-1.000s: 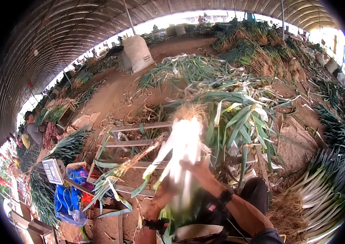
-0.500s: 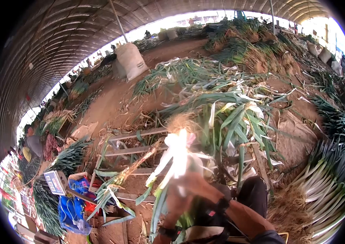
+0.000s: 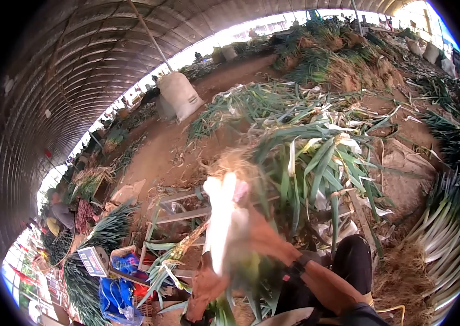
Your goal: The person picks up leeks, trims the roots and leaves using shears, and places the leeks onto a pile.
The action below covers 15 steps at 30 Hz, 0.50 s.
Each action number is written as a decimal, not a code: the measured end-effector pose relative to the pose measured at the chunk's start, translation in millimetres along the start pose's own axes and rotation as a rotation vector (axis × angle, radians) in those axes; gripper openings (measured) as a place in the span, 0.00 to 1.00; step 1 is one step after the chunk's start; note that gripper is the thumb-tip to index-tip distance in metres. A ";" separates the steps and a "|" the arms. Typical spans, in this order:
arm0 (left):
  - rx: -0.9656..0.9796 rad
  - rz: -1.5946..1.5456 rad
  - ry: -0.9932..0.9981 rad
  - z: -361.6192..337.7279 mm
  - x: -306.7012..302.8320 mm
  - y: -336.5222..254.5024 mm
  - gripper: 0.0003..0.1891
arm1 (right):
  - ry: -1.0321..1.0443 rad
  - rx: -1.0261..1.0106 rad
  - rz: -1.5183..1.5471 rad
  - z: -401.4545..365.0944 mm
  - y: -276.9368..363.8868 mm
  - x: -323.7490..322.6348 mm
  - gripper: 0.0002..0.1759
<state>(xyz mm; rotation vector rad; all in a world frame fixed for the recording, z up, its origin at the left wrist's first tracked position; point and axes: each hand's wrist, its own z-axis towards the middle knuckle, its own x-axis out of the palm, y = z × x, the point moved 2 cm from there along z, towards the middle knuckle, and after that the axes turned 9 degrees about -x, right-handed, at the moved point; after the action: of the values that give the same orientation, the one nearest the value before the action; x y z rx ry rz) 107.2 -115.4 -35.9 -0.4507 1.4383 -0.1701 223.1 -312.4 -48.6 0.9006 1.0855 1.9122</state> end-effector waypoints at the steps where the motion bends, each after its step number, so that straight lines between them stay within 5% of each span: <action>1: -0.008 0.040 0.031 -4.4 -16.8 -10.9 0.46 | -0.036 0.059 0.303 2.4 -9.2 3.7 0.54; 2: -0.017 0.078 0.064 -8.9 -32.5 -22.5 0.46 | -0.034 0.127 0.536 5.3 0.3 11.1 0.52; 5: 0.062 0.060 0.164 -5.7 -34.3 -9.1 0.37 | 0.167 -0.113 -0.697 26.5 5.8 1.9 0.42; 7: 0.284 0.033 0.091 -7.1 -42.9 -4.3 0.38 | 0.211 -0.016 -0.586 30.9 0.0 -2.8 0.37; 12: 0.371 -0.207 0.149 -3.1 -54.9 -13.6 0.35 | 0.032 0.041 -0.242 20.1 12.3 0.6 0.21; 15: 0.270 -0.255 0.243 -9.6 -27.4 16.1 0.31 | -0.016 0.056 -0.496 19.7 14.9 -11.5 0.19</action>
<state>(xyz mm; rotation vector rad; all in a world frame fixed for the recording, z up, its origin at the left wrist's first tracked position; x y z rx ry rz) 91.5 -92.3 -17.8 -0.3992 1.5639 -0.6344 241.3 -320.4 -30.0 0.6014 1.2238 1.4674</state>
